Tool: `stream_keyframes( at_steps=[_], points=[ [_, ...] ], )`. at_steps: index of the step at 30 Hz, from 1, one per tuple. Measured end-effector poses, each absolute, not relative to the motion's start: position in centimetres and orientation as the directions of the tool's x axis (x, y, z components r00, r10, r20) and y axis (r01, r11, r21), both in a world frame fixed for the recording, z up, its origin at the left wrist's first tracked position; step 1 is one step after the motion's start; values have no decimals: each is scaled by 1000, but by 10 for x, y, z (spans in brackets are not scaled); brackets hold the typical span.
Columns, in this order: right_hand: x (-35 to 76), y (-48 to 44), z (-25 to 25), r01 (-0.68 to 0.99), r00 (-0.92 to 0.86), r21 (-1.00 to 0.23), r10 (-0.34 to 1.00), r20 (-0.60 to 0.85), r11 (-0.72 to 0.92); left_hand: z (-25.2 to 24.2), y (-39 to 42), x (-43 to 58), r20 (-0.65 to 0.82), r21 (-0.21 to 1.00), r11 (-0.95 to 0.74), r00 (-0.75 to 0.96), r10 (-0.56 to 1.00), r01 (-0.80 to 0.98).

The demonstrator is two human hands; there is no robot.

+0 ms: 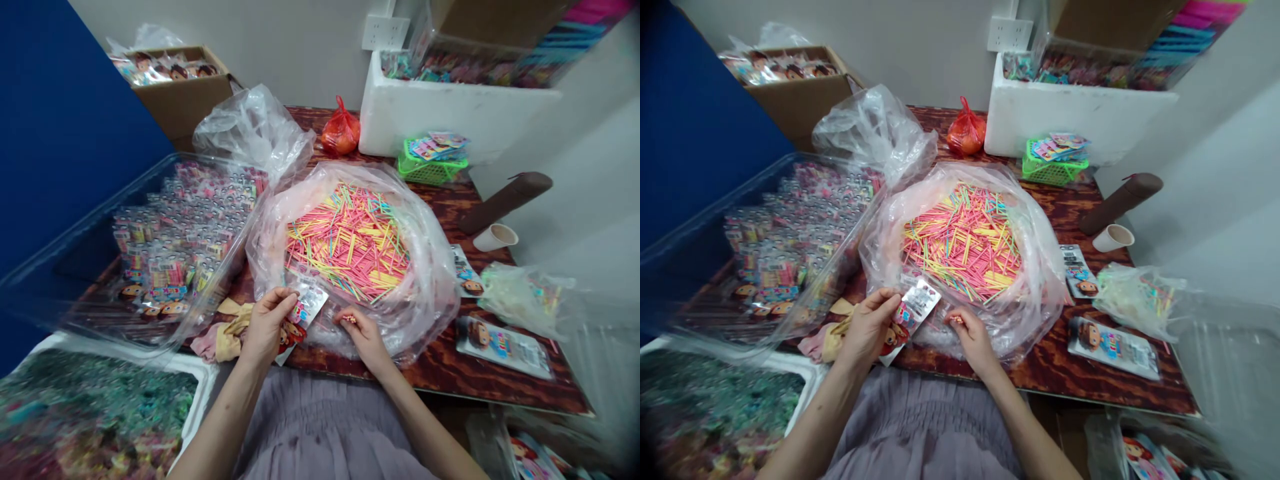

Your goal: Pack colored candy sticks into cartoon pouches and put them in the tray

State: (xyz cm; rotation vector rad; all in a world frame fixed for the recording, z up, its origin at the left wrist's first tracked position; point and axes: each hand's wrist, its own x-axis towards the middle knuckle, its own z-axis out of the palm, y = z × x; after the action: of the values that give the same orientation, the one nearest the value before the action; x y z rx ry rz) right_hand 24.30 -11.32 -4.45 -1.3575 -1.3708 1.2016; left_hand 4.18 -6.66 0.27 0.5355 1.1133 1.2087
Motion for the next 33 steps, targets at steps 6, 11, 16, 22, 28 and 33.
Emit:
stream_keyframes(
  at_steps=[6,11,16,22,28,33],
  points=[
    [245,-115,-48,185,-79,-982,996,-40,-25,2,-66,44,-359,850,308,-43,932,-427],
    [245,-114,-47,187,-78,-982,996,-30,-15,1,-66,47,-365,853,316,-43,930,-415],
    [245,-113,-47,186,-70,-982,997,-31,-17,-2,-67,46,-357,871,320,-34,933,-372],
    [246,-114,-48,197,-69,-980,996,-51,-37,-2,-66,48,-368,869,337,-19,930,-363],
    [245,-114,-47,200,-79,-980,996,-39,-23,-3,-67,50,-383,844,346,-7,924,-410],
    [245,-115,-48,215,-83,-977,996,-28,-10,-7,-69,48,-377,849,337,-20,926,-408]
  ],
)
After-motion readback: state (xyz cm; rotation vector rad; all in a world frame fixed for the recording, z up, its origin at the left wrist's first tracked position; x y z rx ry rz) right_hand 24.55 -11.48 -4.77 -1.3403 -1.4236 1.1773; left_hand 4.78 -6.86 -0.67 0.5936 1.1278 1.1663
